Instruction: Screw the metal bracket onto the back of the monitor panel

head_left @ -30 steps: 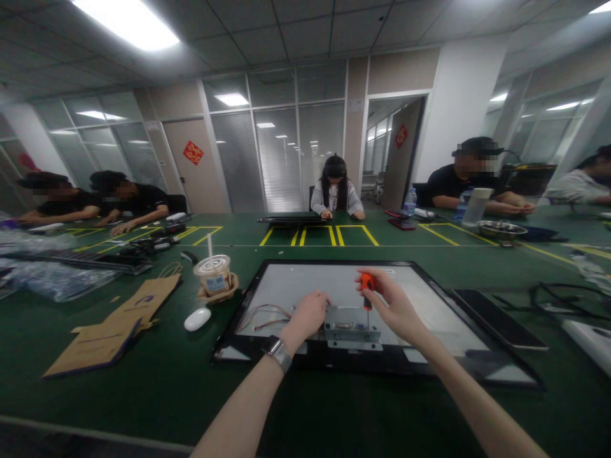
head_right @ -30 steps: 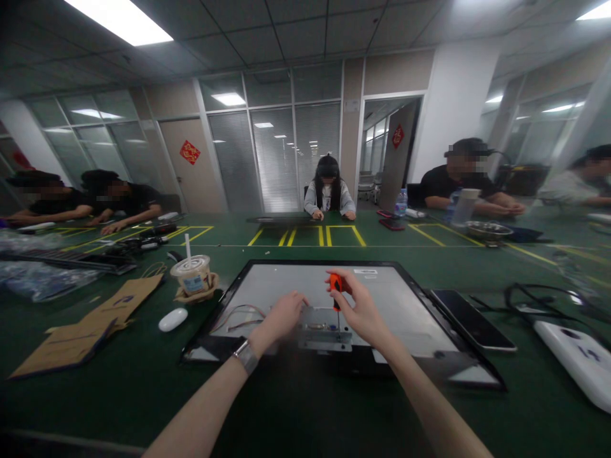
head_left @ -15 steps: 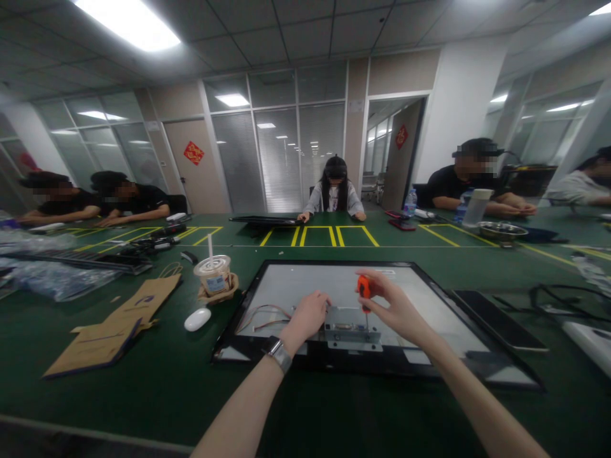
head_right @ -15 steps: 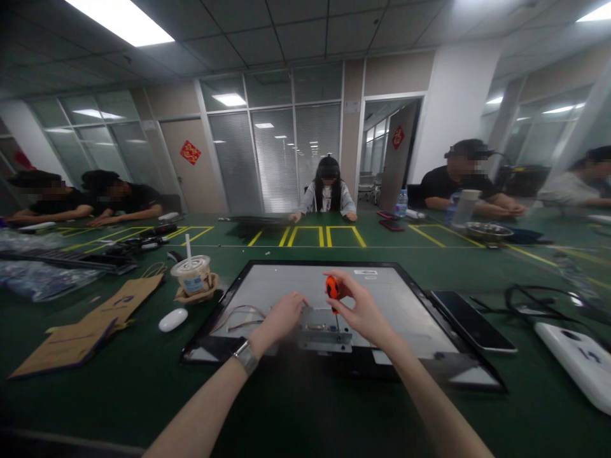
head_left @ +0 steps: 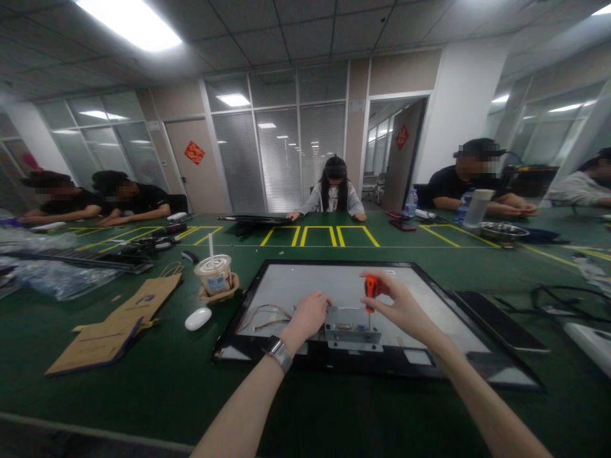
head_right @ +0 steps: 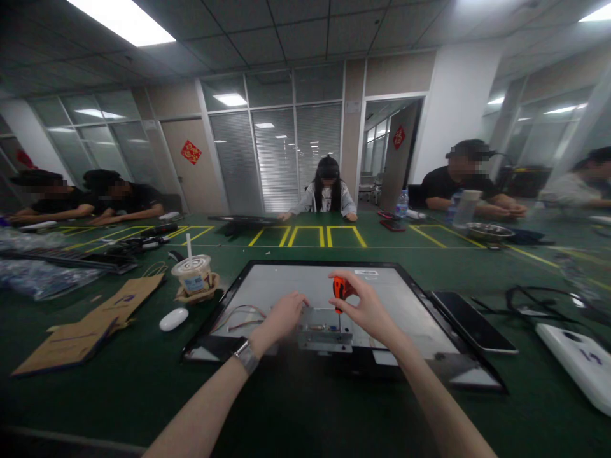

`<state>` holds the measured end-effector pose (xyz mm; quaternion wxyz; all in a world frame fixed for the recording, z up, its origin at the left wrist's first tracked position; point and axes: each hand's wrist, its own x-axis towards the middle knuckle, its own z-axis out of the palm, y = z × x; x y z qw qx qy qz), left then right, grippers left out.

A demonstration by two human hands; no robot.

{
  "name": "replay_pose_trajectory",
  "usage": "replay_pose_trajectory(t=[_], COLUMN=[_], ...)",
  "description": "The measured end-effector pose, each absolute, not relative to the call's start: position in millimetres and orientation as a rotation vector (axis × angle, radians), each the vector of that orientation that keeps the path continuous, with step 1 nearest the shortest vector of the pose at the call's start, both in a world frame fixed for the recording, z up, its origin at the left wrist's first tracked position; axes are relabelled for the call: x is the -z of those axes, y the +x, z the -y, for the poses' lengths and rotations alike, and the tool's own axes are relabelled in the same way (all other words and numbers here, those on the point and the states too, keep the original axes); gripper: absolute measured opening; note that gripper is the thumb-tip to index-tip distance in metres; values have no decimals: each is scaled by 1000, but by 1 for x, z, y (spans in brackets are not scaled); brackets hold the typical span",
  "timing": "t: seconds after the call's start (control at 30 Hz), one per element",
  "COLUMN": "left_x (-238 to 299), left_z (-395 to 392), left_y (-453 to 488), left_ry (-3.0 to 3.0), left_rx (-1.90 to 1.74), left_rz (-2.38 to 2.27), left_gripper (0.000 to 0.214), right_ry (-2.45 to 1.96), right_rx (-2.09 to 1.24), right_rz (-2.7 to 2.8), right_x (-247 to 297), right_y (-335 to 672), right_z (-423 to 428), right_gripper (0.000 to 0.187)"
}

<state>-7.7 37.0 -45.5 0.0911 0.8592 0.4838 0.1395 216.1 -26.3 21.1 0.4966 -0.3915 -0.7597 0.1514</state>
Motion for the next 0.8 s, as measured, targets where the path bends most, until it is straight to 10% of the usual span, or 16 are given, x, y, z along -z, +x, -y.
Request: replay_pose_trajectory(t=[0.8], left_x=[42], left_z=[-35], left_y=[-8], left_ry=[2576], left_rx=[-405], left_rz=[-1421], left_gripper=[38], right_ry=[-861], right_rx=[-839], right_rz=[1848], right_x=[-28], right_y=[234], right_z=[29], right_gripper=[45])
